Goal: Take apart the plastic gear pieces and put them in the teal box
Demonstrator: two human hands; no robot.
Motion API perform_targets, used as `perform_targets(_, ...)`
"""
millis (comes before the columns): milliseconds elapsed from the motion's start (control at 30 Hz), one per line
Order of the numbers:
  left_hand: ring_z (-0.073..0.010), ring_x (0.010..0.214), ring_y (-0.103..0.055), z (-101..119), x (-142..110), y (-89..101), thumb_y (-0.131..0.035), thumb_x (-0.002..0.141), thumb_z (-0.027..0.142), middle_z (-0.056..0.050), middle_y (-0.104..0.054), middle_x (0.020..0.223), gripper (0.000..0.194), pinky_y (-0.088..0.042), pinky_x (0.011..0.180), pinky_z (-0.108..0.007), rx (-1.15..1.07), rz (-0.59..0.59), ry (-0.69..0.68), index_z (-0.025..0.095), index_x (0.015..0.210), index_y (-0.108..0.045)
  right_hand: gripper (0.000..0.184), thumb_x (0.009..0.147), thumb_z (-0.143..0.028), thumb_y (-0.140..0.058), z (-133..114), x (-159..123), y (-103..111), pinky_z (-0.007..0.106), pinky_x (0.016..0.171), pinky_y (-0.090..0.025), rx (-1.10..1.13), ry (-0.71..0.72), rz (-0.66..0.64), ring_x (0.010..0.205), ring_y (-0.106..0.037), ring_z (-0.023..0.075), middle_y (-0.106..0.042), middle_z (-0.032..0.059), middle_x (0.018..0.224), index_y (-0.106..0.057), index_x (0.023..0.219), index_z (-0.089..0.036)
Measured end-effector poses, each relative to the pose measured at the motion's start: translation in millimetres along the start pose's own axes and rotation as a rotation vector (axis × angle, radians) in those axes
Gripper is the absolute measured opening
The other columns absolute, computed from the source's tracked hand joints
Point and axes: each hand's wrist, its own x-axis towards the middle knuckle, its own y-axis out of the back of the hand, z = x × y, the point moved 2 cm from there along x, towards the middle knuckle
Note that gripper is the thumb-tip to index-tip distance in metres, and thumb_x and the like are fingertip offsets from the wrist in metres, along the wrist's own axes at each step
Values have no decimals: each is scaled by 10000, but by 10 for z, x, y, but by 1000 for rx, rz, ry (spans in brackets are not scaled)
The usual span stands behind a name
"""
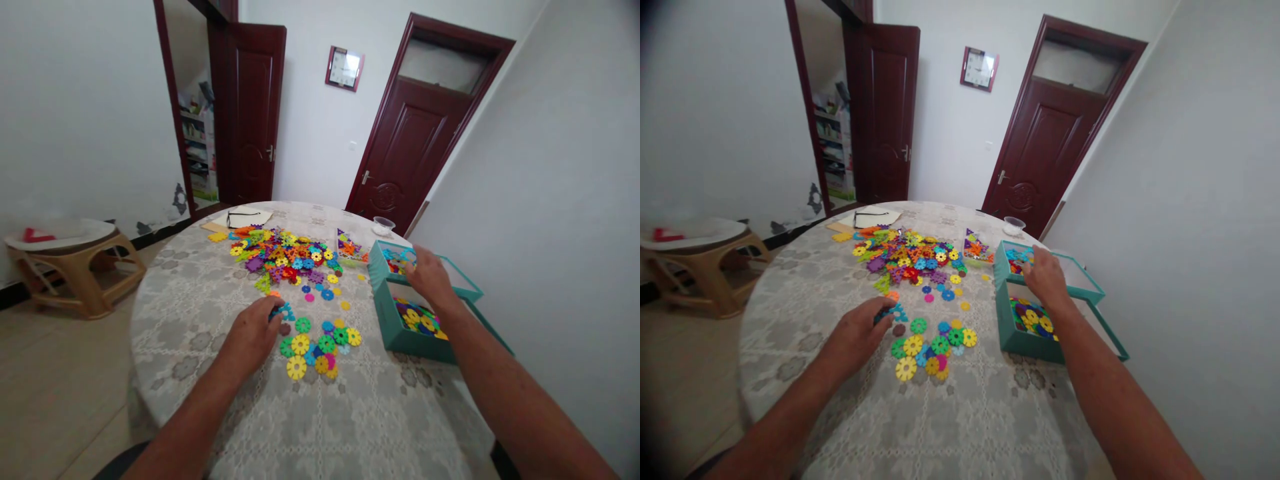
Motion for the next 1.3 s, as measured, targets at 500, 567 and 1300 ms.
perform_targets(500,-185,823,-707,235,-148,-239,-608,900,358,1,-739,875,170,-530,739,-277,-573,-292,136,224,1004,-624,142,938,-263,-591,-1950,-980,218,241,642,-479,1068,120,-795,707,-617,138,-689,-8,789,-713,986,-205)
perform_targets(567,-182,831,-711,239,-162,-233,-596,913,352,5,-736,881,161,-532,747,-276,-610,-293,133,227,1013,-618,122,915,-260,-618,-1943,-935,194,226,606,-452,1099,149,-850,682,-584,126,-662,-22,771,-696,990,-206)
perform_targets(1300,-438,1583,-239,-52,-402,-494,-879,605,660,-169,-349,1690,1148,-270,1251,-603,159,-392,-197,299,1588,-407,452,1007,-368,-527,-1464,-179,-156,505,1138,-456,439,258,-369,1326,-582,311,-652,150,1379,-593,1420,-194)
